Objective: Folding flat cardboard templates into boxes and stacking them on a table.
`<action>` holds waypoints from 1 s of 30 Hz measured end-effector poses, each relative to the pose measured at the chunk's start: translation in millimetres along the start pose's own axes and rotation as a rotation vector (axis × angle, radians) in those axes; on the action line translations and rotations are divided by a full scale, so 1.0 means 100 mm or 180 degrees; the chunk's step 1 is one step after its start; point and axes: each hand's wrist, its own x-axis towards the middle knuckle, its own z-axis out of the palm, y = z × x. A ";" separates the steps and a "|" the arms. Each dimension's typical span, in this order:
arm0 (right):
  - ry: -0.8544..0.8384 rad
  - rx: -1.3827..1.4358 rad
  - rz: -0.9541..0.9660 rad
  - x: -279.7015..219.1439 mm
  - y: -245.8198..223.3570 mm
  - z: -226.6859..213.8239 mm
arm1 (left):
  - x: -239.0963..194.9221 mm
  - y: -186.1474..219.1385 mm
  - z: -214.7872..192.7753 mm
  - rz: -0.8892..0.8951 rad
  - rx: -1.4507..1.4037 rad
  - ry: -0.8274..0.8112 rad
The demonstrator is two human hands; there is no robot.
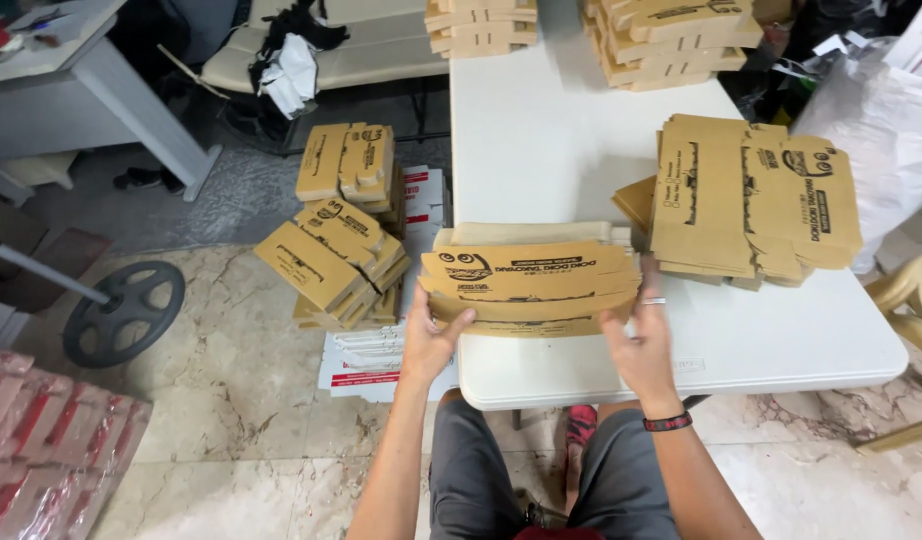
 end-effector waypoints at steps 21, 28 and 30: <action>0.0384 -0.0171 -0.0928 0.13 -0.18 -0.16 | -0.01 -0.34 -0.10 0.0275 0.0116 -0.0005; 0.0461 -0.0445 -0.1764 0.27 -0.34 -0.26 | 0.00 -0.20 -0.05 0.0282 0.0093 -0.0041; 0.0464 -0.0366 -0.1847 0.26 -0.35 -0.26 | 0.01 -0.22 -0.06 0.0253 0.0105 -0.0044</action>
